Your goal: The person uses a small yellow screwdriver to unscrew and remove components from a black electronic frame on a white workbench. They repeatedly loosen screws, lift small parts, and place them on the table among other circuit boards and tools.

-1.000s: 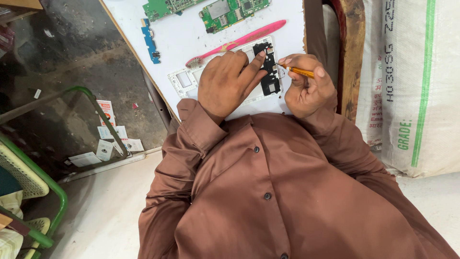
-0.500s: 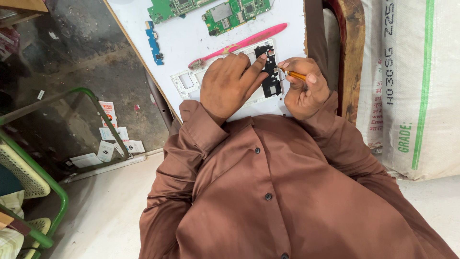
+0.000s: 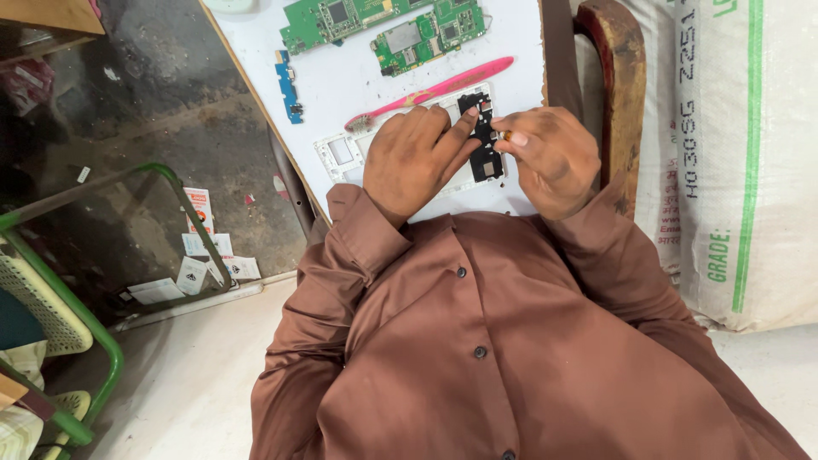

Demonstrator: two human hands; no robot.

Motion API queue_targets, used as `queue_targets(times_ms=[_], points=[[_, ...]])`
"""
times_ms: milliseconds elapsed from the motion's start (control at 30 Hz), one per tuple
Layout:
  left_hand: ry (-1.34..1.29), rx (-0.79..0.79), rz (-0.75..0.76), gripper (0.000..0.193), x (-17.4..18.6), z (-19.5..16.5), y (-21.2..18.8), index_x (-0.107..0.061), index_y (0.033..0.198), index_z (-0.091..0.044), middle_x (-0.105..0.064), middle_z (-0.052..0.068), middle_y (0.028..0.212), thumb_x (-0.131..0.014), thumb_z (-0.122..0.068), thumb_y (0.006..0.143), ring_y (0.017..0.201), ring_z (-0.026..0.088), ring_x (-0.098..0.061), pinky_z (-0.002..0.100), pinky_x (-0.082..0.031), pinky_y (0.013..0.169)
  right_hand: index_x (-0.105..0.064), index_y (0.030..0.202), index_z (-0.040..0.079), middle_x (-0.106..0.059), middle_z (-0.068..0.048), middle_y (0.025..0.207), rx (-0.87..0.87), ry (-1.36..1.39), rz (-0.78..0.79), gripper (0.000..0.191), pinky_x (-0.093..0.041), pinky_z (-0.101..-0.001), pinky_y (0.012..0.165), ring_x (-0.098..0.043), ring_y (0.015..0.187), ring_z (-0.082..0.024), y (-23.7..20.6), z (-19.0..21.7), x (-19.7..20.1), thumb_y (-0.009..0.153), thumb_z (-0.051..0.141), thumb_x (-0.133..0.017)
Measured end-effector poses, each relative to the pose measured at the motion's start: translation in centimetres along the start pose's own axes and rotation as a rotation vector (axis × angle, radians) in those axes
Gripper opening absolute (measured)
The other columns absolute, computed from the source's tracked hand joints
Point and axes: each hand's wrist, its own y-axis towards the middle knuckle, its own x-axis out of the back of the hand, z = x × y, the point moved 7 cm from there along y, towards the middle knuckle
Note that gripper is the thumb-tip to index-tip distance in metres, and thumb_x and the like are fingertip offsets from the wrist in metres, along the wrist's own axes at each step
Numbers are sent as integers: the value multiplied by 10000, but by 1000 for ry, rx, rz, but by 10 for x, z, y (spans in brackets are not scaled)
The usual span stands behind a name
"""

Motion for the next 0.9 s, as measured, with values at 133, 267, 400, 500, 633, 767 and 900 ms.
queue_targets(times_ms=[133,267,400,500,633,767,900], points=[[-16,17,-10,363,2,-1,-1,-690,1279,-116,-537,22,933,-776,-304,982,864,193,-576,362,-445,752,-452,1438,154,-694,-82,959,-21,-46,9,696,-537,-384,733,-706,853,-271,7,-1,3,924,-6,-891],[-26,11,-16,357,2,2,-1,-691,1274,-113,-538,26,936,-776,-296,979,868,198,-578,365,-450,757,-447,1400,140,-689,-130,1011,-69,95,60,660,-547,-397,753,-692,886,-305,15,-8,1,854,-59,-761],[-47,22,-12,344,0,5,-3,-690,1267,-113,-542,25,935,-777,-292,986,863,198,-578,366,-451,756,-449,1432,150,-697,-170,1168,-68,193,182,677,-573,-368,819,-705,983,-320,15,-7,1,916,-274,-555],[-39,17,-21,344,2,2,-5,-689,1270,-113,-542,23,932,-777,-292,990,860,197,-578,366,-448,754,-473,1418,146,-704,-142,1128,-24,119,159,697,-566,-415,852,-722,993,-317,11,-3,1,878,-288,-548],[-20,16,-24,355,3,-1,-6,-691,1271,-117,-537,23,919,-778,-305,983,851,197,-576,369,-443,743,-499,1385,140,-694,-135,1059,23,26,113,636,-551,-429,812,-711,957,-316,5,1,2,899,-243,-646],[1,7,-20,361,3,-2,-6,-692,1273,-119,-540,30,922,-780,-310,979,846,200,-575,367,-437,733,-538,1323,130,-680,-103,928,-33,-33,75,563,-537,-423,723,-687,847,-294,4,1,2,915,-84,-863],[-11,7,-18,355,3,0,-7,-685,1272,-121,-541,30,932,-781,-309,986,859,201,-579,368,-439,742,-436,1421,114,-671,-160,1131,-78,130,82,583,-585,-390,874,-693,1052,-316,8,1,-1,977,-165,-691]])
